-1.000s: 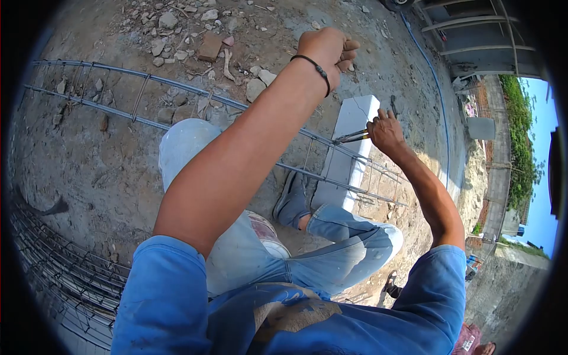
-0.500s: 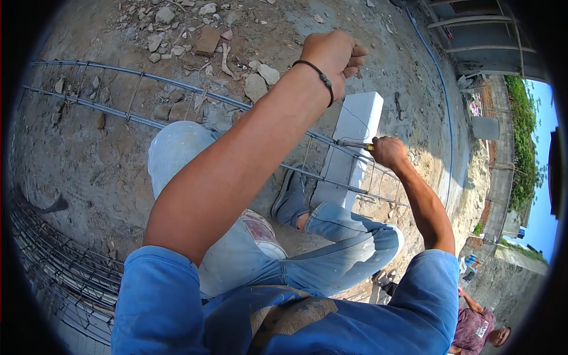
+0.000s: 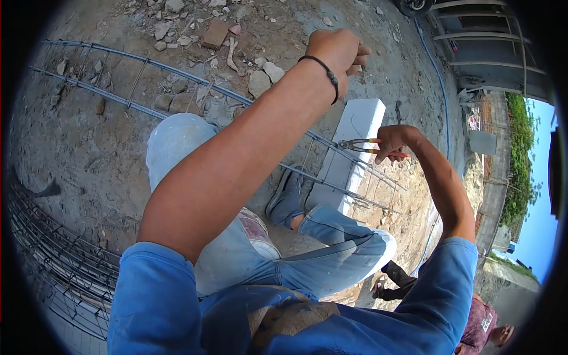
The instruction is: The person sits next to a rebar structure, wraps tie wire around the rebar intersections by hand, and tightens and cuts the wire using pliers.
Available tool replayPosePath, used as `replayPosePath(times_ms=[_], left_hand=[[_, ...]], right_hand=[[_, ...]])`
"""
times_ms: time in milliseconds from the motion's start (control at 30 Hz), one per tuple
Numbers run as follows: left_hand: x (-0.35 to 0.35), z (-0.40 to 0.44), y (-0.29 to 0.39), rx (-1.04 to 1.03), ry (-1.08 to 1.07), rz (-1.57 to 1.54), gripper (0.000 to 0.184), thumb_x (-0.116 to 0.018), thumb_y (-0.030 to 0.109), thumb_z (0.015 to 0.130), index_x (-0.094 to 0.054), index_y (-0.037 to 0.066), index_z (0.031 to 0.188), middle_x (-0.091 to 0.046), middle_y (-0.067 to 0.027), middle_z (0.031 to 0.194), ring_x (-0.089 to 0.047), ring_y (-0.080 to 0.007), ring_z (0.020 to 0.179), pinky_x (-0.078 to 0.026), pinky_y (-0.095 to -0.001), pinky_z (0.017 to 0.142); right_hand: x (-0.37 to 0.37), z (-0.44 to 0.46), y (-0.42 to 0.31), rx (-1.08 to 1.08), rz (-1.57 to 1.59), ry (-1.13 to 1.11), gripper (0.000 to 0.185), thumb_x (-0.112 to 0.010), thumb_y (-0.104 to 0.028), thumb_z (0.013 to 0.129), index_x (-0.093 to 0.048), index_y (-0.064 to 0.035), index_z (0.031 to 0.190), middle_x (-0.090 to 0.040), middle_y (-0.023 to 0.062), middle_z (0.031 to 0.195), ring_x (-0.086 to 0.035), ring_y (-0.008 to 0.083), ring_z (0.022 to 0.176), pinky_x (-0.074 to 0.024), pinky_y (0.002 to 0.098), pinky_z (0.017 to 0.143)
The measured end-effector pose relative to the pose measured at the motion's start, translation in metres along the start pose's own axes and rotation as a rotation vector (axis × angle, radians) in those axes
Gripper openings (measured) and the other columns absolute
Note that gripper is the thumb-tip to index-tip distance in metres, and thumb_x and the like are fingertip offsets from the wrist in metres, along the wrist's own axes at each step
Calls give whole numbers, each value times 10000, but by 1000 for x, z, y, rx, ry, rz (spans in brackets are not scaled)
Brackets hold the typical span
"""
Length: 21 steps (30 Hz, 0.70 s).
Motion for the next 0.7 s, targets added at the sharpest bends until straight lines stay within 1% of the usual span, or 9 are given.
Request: replayPosePath(times_ms=[200, 300, 333, 400, 467, 533, 567, 600, 700], left_hand=[[-13, -5, 13, 15, -35, -21, 211, -505, 89, 944, -684, -4, 1002, -732, -90, 935, -669, -140, 753, -528, -257, 684], [-16, -1, 24, -10, -52, -27, 209, -506, 89, 940, -689, -5, 980, -726, -88, 903, -670, -146, 747, -522, -256, 679], [-15, 1, 28, -25, -47, -48, 207, -508, 90, 939, -692, -2, 965, -725, -87, 894, -670, -148, 747, -520, -255, 682], [-16, 7, 30, -41, -40, -114, 197, -487, 53, 906, -665, -30, 890, -698, -111, 841, -635, -152, 700, -485, -273, 636], [-17, 10, 33, -69, -34, -179, 197, -466, 17, 873, -638, -58, 815, -671, -135, 788, -600, -157, 653, -450, -291, 590], [-17, 8, 32, -50, -28, -181, 200, -454, 16, 875, -634, -59, 829, -668, -136, 783, -588, -153, 644, -447, -293, 589], [-17, 7, 33, -50, -27, -183, 200, -454, 16, 875, -634, -59, 829, -668, -136, 783, -588, -153, 644, -447, -293, 589], [-15, 6, 30, -25, -22, -143, 199, -483, 47, 905, -665, -26, 872, -696, -115, 832, -628, -150, 696, -486, -280, 641], [-7, 5, 29, -25, -5, -121, 196, -514, 72, 934, -697, 3, 915, -724, -96, 883, -667, -145, 743, -524, -260, 677]], right_hand=[[26, 14, -5, -122, -220, -62, 440, -852, -216, 722, -669, 76, 996, -711, 183, 808, -732, 294, 691, -604, 415, 575], [50, -27, -66, 196, -766, 434, 485, -800, -211, 747, -596, -26, 1146, -673, 139, 941, -678, 339, 924, -551, 467, 780], [49, -23, -61, 196, -765, 429, 485, -800, -211, 747, -596, -26, 1146, -673, 139, 941, -678, 339, 924, -551, 467, 780], [47, -59, -92, 653, -1055, 932, 396, -751, -307, 829, -622, -43, 1095, -636, 97, 878, -646, 283, 880, -502, 393, 776], [47, -73, -96, 714, -1151, 1117, 367, -668, -385, 873, -637, -71, 1061, -593, 67, 833, -610, 250, 858, -454, 364, 778], [42, -60, -83, 638, -1207, 1047, 319, -648, -374, 911, -665, -68, 998, -613, 64, 832, -630, 257, 827, -489, 402, 804], [41, -35, -62, 457, -1116, 815, 361, -612, -383, 952, -687, -30, 961, -658, 83, 830, -657, 260, 806, -534, 410, 805], [37, -18, -45, 487, -948, 649, 497, -534, -441, 1020, -697, 18, 918, -693, 123, 778, -686, 263, 692, -579, 405, 673], [9, -14, -7, -136, 258, -159, 676, -431, -557, 1046, -689, 52, 904, -659, 174, 660, -655, 247, 503, -549, 377, 466]])
Point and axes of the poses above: each hand's wrist, its own z-axis towards the middle knuckle, its own x-axis out of the back of the hand, y = z × x, the point moved 9 cm from there along z, towards the middle knuckle
